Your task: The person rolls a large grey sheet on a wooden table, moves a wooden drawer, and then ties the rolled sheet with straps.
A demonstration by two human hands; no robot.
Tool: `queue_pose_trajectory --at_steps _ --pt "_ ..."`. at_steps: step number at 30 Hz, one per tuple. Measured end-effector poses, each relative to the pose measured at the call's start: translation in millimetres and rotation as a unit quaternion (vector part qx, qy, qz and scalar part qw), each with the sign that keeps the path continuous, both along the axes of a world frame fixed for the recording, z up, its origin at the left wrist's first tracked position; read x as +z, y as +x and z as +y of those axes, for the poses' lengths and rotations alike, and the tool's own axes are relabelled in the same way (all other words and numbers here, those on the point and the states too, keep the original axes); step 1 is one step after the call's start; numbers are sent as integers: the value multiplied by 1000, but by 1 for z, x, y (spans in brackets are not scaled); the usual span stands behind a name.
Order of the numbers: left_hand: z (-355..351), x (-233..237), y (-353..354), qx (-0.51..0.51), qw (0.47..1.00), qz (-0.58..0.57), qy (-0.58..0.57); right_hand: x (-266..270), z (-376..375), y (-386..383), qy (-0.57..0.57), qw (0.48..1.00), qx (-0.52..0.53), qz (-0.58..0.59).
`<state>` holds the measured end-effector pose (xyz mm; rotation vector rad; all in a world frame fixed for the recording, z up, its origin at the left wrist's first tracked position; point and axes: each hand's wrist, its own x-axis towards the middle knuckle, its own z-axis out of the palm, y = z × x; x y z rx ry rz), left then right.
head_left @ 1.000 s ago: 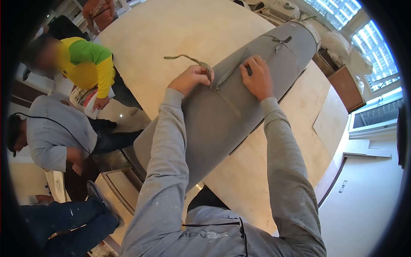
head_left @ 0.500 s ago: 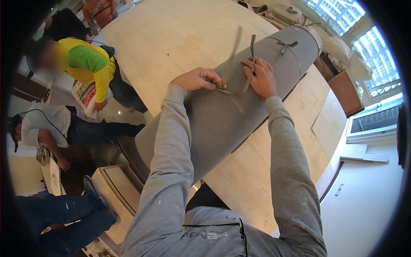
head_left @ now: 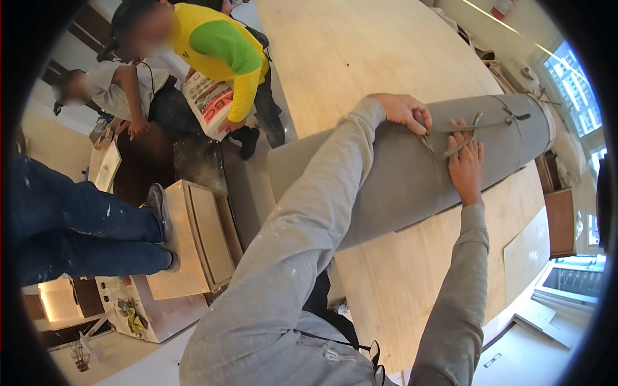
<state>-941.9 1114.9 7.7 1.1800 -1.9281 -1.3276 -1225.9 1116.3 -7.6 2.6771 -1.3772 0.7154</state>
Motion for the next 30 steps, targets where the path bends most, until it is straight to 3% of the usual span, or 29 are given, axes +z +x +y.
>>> queue_pose_trajectory --at_steps 4,6,8,10,13,16,19,22,25,28,30 --pt "42 15 -23 141 951 -231 -150 5 42 -18 6 996 85 -27" --pt "48 -19 -36 177 913 -239 -279 11 62 -21 22 991 118 -54" --pt "72 -26 -57 264 915 -151 -265 3 54 -25 14 993 107 -50" --pt "101 -5 -72 320 918 -136 -192 -8 55 -25 8 996 81 -34" --pt "104 -11 -73 315 914 -143 -211 -9 55 -31 20 995 81 -50" --pt "96 -20 -70 219 933 -76 -276 -11 64 -40 42 995 81 -29" --pt "105 -14 -83 261 917 -95 -286 -3 69 -39 31 997 76 8" --pt "101 -16 -88 363 908 39 -205 15 75 -37 36 996 65 45" --pt "106 -5 -86 382 913 -32 -137 22 69 -34 68 994 71 43" --pt "110 -10 -96 371 890 -128 -233 24 65 -28 94 993 70 -15" --pt "110 -11 -94 365 895 -106 -234 25 69 -25 101 992 58 -56"
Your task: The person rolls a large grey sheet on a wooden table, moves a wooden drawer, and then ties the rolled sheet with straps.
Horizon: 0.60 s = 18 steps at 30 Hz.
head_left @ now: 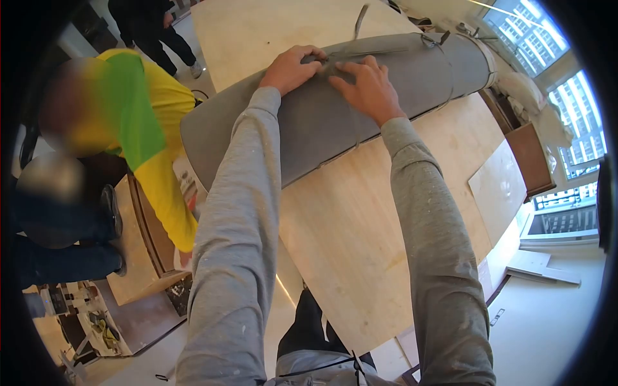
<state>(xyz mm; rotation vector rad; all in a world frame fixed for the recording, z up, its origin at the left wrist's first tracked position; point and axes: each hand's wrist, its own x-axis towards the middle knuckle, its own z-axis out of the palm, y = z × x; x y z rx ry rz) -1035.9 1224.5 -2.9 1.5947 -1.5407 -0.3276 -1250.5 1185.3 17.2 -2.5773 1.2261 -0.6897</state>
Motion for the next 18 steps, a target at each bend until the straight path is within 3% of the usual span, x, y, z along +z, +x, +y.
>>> queue_pose_trajectory --at_steps 4,10,13,16,18 --pt "1 1 1 9 999 35 23 -5 1 5 2 999 -16 -41" --pt "-1 -8 2 97 992 -58 -61 -9 -2 1 3 999 8 -49" --pt "6 -6 6 159 985 7 -60 -12 2 -1 -12 1000 16 -10" --pt "7 -4 11 108 993 48 -12 -15 -4 -14 -85 995 47 1" --pt "5 -3 8 106 994 14 -4 -22 -10 -22 -128 989 68 -22"
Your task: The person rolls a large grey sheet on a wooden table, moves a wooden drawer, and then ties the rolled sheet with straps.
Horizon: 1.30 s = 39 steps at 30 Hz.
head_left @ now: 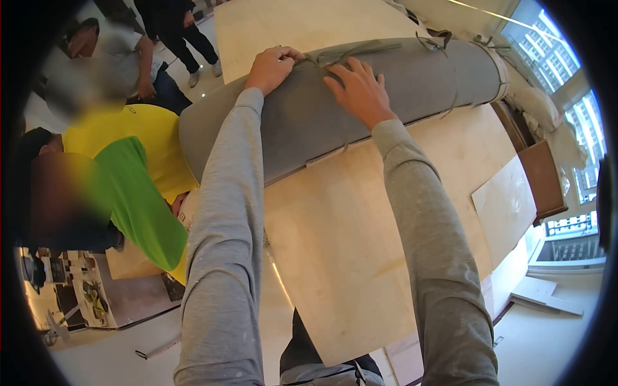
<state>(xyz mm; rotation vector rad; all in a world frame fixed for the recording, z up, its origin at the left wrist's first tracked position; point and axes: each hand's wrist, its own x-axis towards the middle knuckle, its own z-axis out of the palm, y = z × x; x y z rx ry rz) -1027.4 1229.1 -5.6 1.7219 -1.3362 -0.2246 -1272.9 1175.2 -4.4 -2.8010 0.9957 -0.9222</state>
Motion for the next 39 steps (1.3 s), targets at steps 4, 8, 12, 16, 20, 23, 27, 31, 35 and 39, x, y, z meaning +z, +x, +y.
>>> queue_pose_trajectory --at_steps 4,8,12,16,20,23,27,31,35,39 --pt "8 6 -14 -19 999 -28 2 12 -8 -8 62 997 30 27" --pt "-2 -4 -16 -5 988 -135 77 18 -26 7 58 993 28 101" --pt "5 8 -29 5 984 -158 81 -7 -31 22 35 999 12 7" --pt "3 14 -34 25 983 -160 93 -5 -49 30 30 998 6 47" --pt "7 13 -35 36 983 -154 97 -12 -54 37 -11 999 2 52" --pt "4 13 -34 32 988 -122 90 -15 -55 36 -32 999 8 36" --pt "11 16 -32 50 997 -17 55 -13 -53 36 -59 998 35 0" --pt "14 16 -34 61 996 -8 58 -8 -74 38 -81 992 95 7" --pt "19 17 -30 29 997 -52 40 -6 -72 39 -71 992 105 4" --pt "17 12 -29 11 998 -62 18 -16 -77 40 -109 989 104 -5"
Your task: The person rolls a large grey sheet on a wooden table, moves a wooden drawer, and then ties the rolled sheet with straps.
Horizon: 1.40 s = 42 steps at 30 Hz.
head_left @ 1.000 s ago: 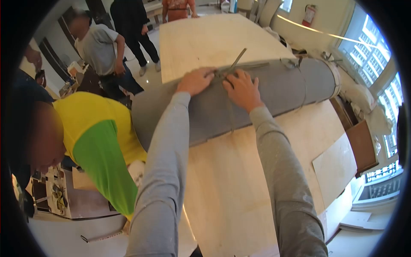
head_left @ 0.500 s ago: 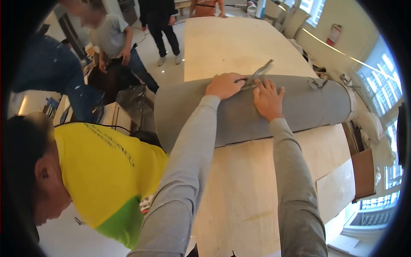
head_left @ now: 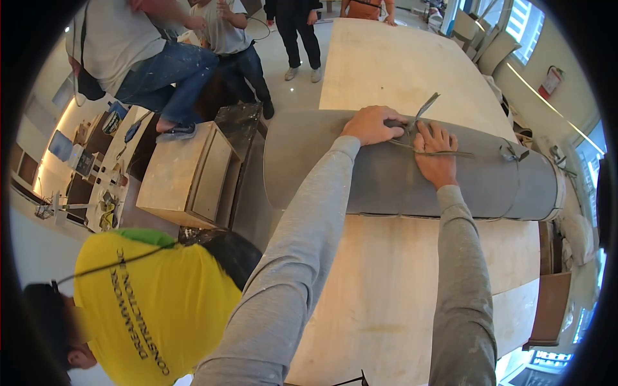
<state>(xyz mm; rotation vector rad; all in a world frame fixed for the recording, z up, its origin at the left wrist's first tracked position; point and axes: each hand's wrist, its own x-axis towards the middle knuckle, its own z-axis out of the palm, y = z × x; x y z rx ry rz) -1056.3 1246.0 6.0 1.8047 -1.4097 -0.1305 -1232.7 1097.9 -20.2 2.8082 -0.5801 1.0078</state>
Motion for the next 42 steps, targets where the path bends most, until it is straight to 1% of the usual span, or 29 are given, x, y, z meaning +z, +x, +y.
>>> queue_pose_trajectory --at_steps 3,6,9,12,15,18,21,24,27,30,36,42 --pt "-7 -1 4 -13 999 43 21 0 3 0 4 1000 -12 15" --pt "-13 -13 13 -14 1000 -2 8 1 4 -1 1 1000 -14 21" --pt "-14 0 12 25 989 133 56 2 6 -2 7 1000 -12 24" --pt "-19 -3 15 38 992 104 55 3 5 -1 13 1000 -12 21" --pt "-16 -7 14 5 997 64 47 2 5 0 14 1000 -12 18" --pt "-14 -12 9 9 999 -45 16 2 6 0 14 1000 -15 14" --pt "-8 2 3 -8 998 -16 64 4 7 0 9 1000 -19 14" --pt "-16 -4 6 0 998 10 64 1 7 -1 1 1000 -17 4" --pt "-13 4 -8 34 991 -86 99 0 9 -1 7 1000 -13 -7" --pt "-13 10 -15 55 981 -139 123 3 9 0 0 1000 -21 -6" --pt "-18 7 -21 59 979 -159 109 -1 8 0 -12 1000 -25 -6" --pt "-30 0 -18 51 987 -140 66 -2 7 1 -26 999 -20 -12"
